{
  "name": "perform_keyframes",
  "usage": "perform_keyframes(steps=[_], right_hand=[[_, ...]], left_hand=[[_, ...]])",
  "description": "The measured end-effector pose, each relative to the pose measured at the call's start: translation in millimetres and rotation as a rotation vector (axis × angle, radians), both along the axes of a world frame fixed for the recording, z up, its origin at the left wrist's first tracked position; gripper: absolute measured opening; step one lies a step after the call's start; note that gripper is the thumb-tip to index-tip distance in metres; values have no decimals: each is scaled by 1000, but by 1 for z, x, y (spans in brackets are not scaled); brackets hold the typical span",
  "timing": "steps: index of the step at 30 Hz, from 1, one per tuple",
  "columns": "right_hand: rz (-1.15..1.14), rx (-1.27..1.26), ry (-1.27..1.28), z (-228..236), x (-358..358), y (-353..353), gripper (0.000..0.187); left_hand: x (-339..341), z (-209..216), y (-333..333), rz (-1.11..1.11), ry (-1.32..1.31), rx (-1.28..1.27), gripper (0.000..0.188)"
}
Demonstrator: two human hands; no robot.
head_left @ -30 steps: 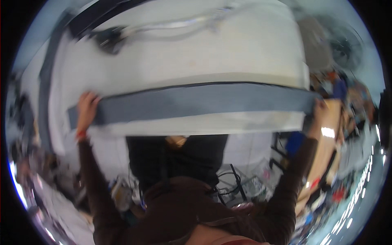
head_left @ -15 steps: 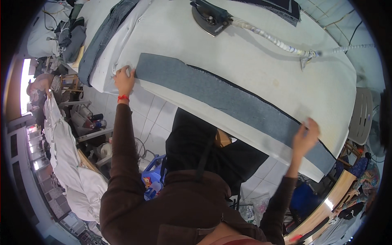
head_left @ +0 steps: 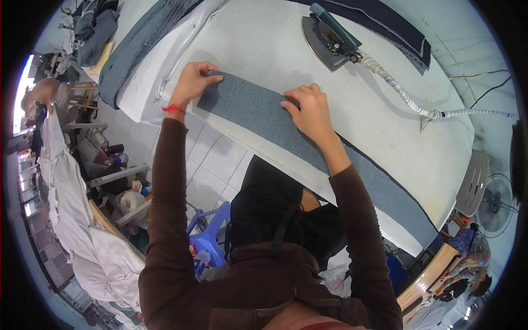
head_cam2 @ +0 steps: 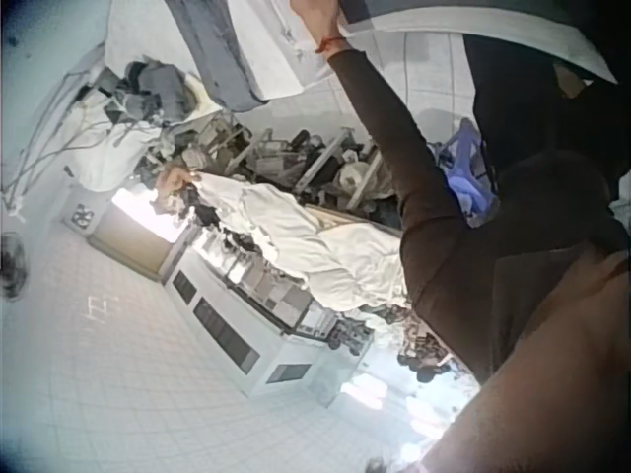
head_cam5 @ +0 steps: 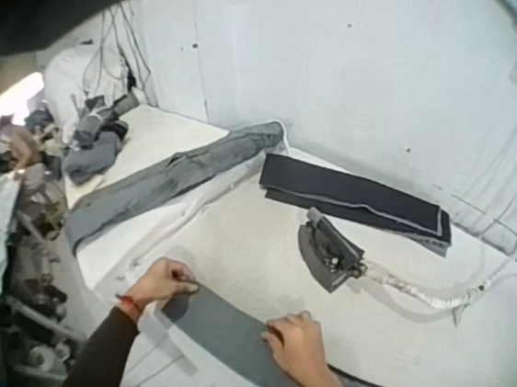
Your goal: The person irons several long strips of dark and light grey fabric on a white ironing board. They repeatedly fold the edges of the fabric strips and press them with a steam iron to create crisp seams. The person handles the fabric pieces one at a time, adjusting their position and smoothing them out before ironing.
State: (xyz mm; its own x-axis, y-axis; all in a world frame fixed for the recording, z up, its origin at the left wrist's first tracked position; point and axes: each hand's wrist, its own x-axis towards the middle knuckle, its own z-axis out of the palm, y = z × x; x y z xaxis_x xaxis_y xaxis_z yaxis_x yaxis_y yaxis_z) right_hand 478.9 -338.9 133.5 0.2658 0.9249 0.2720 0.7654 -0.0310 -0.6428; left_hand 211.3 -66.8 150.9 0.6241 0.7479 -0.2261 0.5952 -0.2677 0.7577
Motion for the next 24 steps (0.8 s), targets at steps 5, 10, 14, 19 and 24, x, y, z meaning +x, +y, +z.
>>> perform_keyframes(steps=[5,10,14,19,24], right_hand=[[18,-88,0,-4,-8,26,12],[-7,113,-24,22,19,40,23],[-368,281,-433,81,91,97,40],[-373,-190,-236,67,168,138,65],[-361,-597,-23,78,160,161,81]], left_hand=[[-1,-8,6,-76,224,460,30],[51,3,-58,-217,-322,359,20],[59,-12,-63,-326,-42,426,19],[63,-8,-55,-468,44,357,21],[66,-12,-46,-552,26,371,17]])
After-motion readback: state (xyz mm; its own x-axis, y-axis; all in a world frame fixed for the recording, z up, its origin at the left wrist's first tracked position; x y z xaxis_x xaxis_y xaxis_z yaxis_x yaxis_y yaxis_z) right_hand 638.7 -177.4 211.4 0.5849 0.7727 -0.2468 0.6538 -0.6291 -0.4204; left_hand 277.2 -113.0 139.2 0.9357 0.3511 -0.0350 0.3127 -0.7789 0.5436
